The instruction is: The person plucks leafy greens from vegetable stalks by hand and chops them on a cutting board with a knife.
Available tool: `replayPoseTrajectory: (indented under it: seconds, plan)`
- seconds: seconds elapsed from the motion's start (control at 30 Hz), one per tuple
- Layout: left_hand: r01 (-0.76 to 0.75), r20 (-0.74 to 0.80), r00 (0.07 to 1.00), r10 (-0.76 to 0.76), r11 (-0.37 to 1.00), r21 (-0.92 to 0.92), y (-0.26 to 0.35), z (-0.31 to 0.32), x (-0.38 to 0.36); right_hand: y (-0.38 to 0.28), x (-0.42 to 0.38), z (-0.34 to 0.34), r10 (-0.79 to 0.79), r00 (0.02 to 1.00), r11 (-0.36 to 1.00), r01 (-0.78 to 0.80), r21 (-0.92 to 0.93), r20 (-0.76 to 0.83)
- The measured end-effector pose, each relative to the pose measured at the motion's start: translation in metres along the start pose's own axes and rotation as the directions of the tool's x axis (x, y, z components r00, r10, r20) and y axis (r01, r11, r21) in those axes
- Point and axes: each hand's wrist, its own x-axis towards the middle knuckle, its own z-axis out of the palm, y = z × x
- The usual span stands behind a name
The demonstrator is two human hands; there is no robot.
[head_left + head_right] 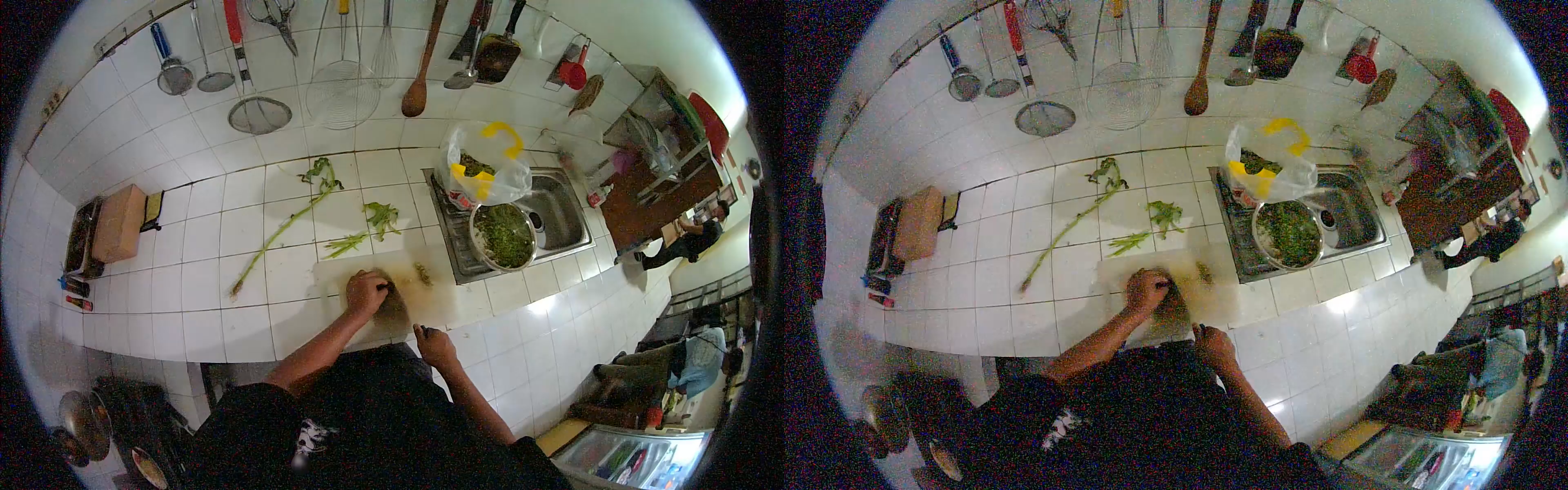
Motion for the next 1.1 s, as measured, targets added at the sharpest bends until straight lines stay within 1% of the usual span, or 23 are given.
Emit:
replayPoseTrajectory:
  seconds: [0.07,0.13,0.17,0.2,0.23,0.3,0.33,0.4,0.43,0.47,0.5,0.6,0.63,0.7,0.73,0.77,0.8,0.83,0.9,0.93,1.0,1.07,1.1]
  plan:
    - [-0.011,-0.016,1.0,0.011,1.0,-0.012,0.0,0.002,-0.001,-0.01,0.0,-0.005,-0.03,0.995,0.993,0.041,0.108,-0.097]
    - [0.108,0.101,0.989,-0.106,0.994,-0.01,0.012,-0.011,0.001,-0.005,0.005,-0.004,-0.039,0.995,0.992,0.049,0.114,-0.087]
    - [0.105,0.101,0.989,-0.103,0.994,-0.007,0.013,-0.013,0.002,-0.002,0.01,-0.004,-0.048,0.996,0.992,0.057,0.117,-0.076]
    - [0.076,0.108,0.991,-0.077,0.997,0.008,0.012,-0.014,0.002,-0.002,0.011,-0.003,-0.012,0.998,0.991,0.021,0.132,-0.068]
    - [0.049,0.116,0.992,-0.051,0.999,0.022,0.01,-0.014,0.001,0.001,0.009,-0.002,-0.015,0.998,0.991,0.024,0.134,-0.068]
    - [0.041,0.113,0.993,-0.042,0.999,0.012,0.007,-0.013,0.0,0.006,0.0,-0.002,0.013,1.0,0.99,-0.013,0.142,-0.003]
    - [0.03,0.111,0.993,-0.029,1.0,-0.001,0.006,-0.012,0.0,0.008,-0.004,0.001,0.018,1.0,0.99,-0.018,0.143,-0.002]
    - [0.016,0.099,0.995,-0.016,1.0,0.002,0.006,-0.009,0.001,0.011,-0.008,0.006,-0.079,0.996,0.991,0.084,0.107,-0.043]
    - [0.005,0.08,0.997,-0.006,1.0,0.009,0.005,-0.008,0.001,0.01,-0.006,0.007,-0.077,0.996,0.991,0.082,0.107,-0.045]
    - [0.003,0.081,0.997,-0.004,1.0,0.01,0.005,-0.008,0.002,0.008,-0.003,0.009,-0.032,0.998,0.995,0.037,0.093,-0.061]
    - [0.021,0.097,0.995,-0.022,1.0,0.014,0.005,-0.009,0.002,0.007,0.0,0.009,0.014,0.997,0.997,-0.007,0.08,-0.078]
    - [0.033,0.121,0.992,-0.037,0.999,0.028,0.007,-0.011,0.003,0.005,0.01,0.007,0.046,0.994,0.997,-0.039,0.067,-0.098]
    - [0.032,0.121,0.992,-0.037,0.999,0.037,0.008,-0.011,0.004,0.007,0.01,0.005,0.045,0.994,0.997,-0.038,0.07,-0.101]
    - [0.047,0.128,0.991,-0.049,0.999,0.018,0.009,-0.014,0.006,0.006,0.008,-0.002,-0.012,0.997,0.992,0.022,0.125,-0.079]
    - [0.067,0.139,0.988,-0.066,0.998,-0.004,0.009,-0.015,0.006,0.003,0.004,-0.005,-0.015,0.997,0.992,0.025,0.126,-0.08]
    - [0.068,0.139,0.988,-0.067,0.998,-0.003,0.009,-0.016,0.006,0.0,-0.003,-0.008,0.019,0.998,0.991,-0.011,0.136,-0.053]
    - [0.078,0.141,0.987,-0.082,0.996,0.038,0.011,-0.016,0.005,-0.002,-0.009,-0.009,0.056,0.998,0.988,-0.051,0.146,-0.026]
    - [0.086,0.143,0.985,-0.096,0.993,0.077,0.013,-0.015,0.005,0.0,-0.01,-0.006,0.06,0.998,0.988,-0.056,0.146,-0.027]
    - [0.074,0.125,0.989,-0.08,0.996,0.056,0.014,-0.016,0.004,0.004,-0.006,0.003,-0.083,0.992,0.994,0.089,0.057,-0.092]
    - [0.065,0.103,0.992,-0.069,0.997,0.041,0.013,-0.016,0.004,0.005,-0.001,0.005,-0.084,0.992,0.995,0.089,0.055,-0.092]
    - [0.082,0.104,0.991,-0.086,0.996,0.042,0.012,-0.015,0.003,0.003,0.008,0.008,0.017,0.993,0.998,-0.009,0.068,-0.119]
    - [0.094,0.099,0.99,-0.098,0.995,0.046,0.01,-0.014,0.004,0.003,0.011,0.003,0.005,0.996,0.996,0.004,0.094,-0.092]
    - [0.12,0.128,0.984,-0.125,0.991,0.051,0.011,-0.016,0.004,0.0,0.011,-0.002,-0.003,0.998,0.993,0.011,0.121,-0.065]
